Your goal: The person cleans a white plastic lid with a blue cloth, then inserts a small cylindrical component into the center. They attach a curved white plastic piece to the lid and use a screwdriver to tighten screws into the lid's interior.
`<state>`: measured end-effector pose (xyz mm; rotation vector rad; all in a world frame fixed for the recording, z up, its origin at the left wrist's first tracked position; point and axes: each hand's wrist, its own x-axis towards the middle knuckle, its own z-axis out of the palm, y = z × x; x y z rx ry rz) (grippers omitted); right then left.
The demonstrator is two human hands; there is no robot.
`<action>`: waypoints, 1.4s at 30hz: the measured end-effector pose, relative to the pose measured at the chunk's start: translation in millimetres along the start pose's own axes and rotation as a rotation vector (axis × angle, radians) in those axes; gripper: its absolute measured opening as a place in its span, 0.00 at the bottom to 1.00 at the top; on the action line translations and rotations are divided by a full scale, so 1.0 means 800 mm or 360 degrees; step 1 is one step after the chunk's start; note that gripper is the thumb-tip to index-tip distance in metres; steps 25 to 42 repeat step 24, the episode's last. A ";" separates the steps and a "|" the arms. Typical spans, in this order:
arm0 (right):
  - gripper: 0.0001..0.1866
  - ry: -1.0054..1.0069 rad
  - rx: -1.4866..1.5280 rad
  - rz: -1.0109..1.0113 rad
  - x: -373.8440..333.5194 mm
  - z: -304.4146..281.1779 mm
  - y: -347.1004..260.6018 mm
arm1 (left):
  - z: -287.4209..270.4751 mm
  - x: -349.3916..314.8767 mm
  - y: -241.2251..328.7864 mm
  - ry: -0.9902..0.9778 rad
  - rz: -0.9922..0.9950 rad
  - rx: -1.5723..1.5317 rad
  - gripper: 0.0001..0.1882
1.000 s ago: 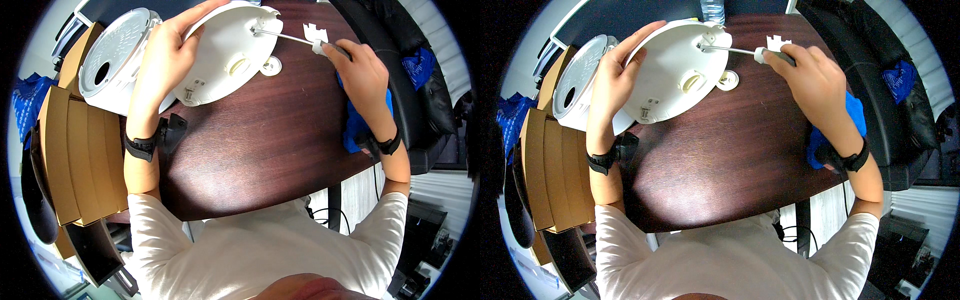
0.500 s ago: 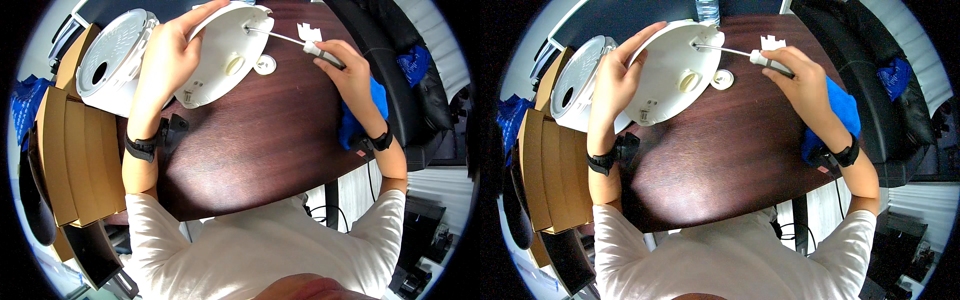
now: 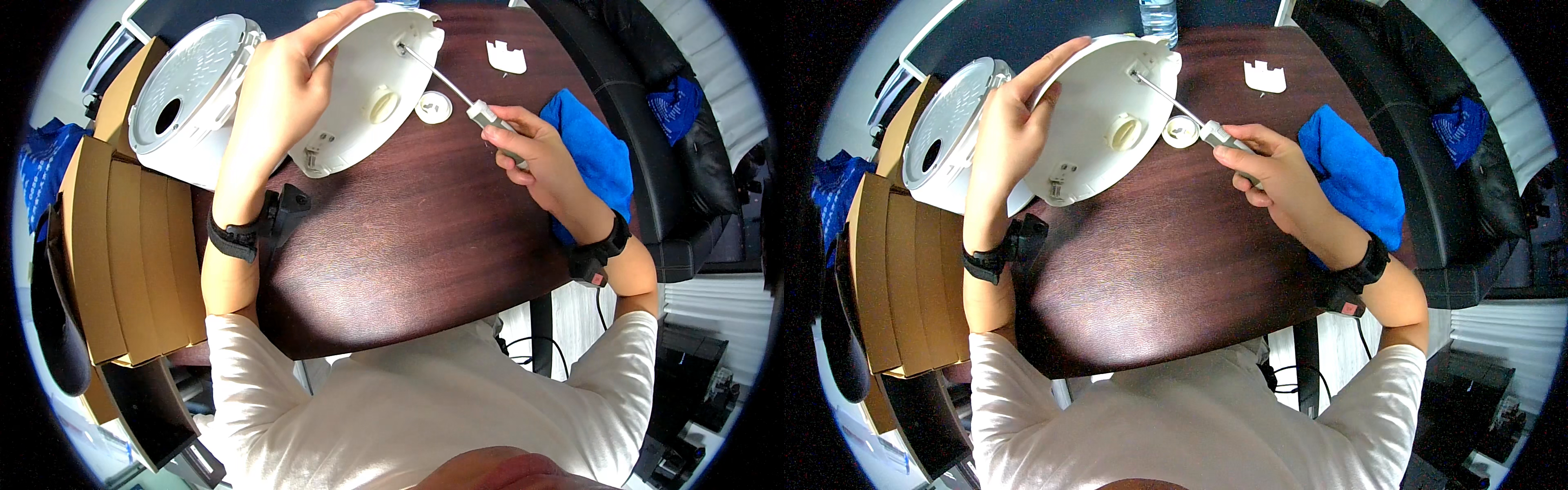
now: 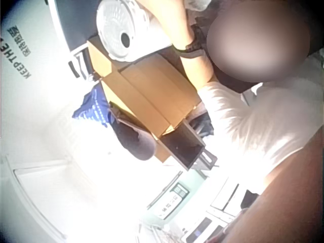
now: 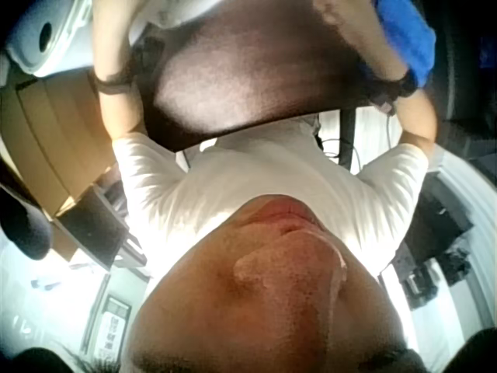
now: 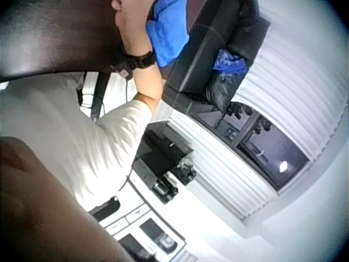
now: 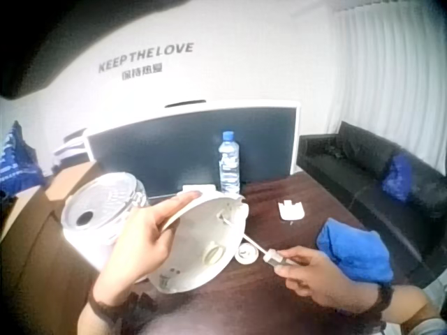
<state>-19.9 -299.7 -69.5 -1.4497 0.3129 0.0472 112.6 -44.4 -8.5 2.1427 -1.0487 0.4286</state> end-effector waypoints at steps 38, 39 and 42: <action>0.20 -0.0075 -0.0335 -0.0355 0.016 -0.031 0.017 | -0.011 -0.007 -0.029 -0.0037 0.0078 -0.0149 0.26; 0.20 -0.0075 -0.0335 -0.0355 0.016 -0.031 0.017 | -0.011 -0.007 -0.029 -0.0037 0.0078 -0.0149 0.26; 0.20 -0.0075 -0.0335 -0.0355 0.016 -0.031 0.017 | -0.011 -0.007 -0.029 -0.0037 0.0078 -0.0149 0.26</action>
